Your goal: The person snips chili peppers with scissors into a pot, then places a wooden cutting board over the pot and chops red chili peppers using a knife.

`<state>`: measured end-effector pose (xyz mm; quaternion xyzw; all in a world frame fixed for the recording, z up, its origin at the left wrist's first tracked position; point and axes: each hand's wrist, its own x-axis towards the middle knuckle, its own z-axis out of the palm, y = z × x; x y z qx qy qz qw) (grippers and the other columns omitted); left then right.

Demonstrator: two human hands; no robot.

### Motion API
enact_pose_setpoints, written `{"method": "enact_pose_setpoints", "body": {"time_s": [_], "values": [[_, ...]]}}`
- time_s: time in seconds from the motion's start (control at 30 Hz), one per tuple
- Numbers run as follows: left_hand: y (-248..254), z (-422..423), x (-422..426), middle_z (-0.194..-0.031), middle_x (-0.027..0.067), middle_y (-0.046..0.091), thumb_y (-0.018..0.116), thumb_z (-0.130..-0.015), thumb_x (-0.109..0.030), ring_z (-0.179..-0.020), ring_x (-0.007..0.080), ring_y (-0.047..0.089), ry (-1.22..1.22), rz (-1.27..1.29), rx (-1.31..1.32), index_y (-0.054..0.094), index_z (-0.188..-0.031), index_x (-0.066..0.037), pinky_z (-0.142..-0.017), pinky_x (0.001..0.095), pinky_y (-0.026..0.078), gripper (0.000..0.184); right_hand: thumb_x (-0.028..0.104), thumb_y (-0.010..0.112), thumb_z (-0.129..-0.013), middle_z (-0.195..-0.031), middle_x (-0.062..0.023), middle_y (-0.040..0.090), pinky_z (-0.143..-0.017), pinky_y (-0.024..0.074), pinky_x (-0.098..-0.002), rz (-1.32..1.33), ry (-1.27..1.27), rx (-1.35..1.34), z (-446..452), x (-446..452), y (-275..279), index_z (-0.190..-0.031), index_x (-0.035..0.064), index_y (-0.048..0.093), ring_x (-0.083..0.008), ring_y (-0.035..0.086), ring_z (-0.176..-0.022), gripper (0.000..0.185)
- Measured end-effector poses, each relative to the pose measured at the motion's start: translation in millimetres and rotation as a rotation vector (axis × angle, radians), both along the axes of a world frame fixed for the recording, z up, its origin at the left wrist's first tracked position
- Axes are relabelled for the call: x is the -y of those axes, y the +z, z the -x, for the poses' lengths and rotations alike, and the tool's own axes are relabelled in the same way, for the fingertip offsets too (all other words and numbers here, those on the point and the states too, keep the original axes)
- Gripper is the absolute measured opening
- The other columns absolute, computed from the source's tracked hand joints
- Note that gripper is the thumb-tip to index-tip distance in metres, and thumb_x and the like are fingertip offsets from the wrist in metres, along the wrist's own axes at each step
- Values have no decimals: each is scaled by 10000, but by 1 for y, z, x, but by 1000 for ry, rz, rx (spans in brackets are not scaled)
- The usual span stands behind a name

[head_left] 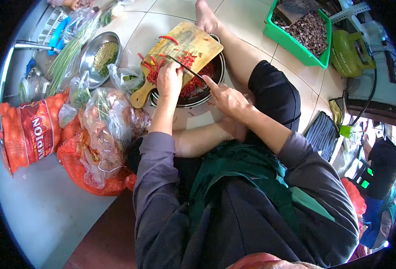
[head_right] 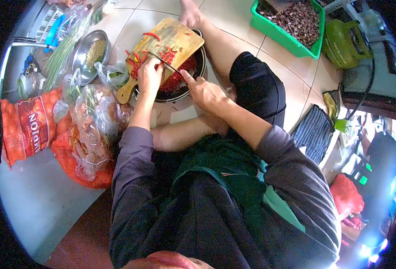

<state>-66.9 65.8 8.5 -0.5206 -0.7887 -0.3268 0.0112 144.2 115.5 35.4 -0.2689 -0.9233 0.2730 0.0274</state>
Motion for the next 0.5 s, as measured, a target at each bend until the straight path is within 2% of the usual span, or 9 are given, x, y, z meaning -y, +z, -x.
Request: {"method": "enact_pose_setpoints", "body": {"time_s": [0.1,0.2,0.37,0.4,0.5], "values": [[-1,-1,0,-803,164,638,671,-759,-89,-757,353,611,2,2,6,622,-846,-57,-676,425,479,104,120,444,-885,-869,-230,612,-673,533,-449,-16,-32,62,34,-3,-3,-1426,91,263,-368,645,-728,571],[2,-3,1,-807,158,645,683,-756,-104,-777,350,615,33,3,-37,635,-833,-55,-690,424,479,103,93,429,-881,-857,-237,614,-662,526,-441,-38,3,-111,47,-15,-10,-1401,31,289,-366,645,-722,542],[-3,3,7,-802,155,643,718,-739,-143,-771,345,616,51,-29,19,639,-827,-50,-707,413,479,151,143,475,-881,-794,-209,611,-608,522,-413,-68,68,-177,8,-9,5,-1374,-15,331,-322,633,-662,538],[0,2,8,-798,155,641,718,-740,-142,-770,344,616,40,-18,34,634,-826,-50,-703,415,479,152,173,483,-888,-767,-191,608,-594,528,-388,-263,130,-191,1,-5,0,-1383,-33,314,-288,625,-632,562],[2,4,6,-788,153,637,709,-749,-137,-765,342,615,26,-24,36,621,-823,-49,-696,415,478,145,170,477,-890,-763,-175,599,-604,534,-378,-99,48,-24,11,2,-8,-1403,-30,285,-278,618,-633,583]]}}
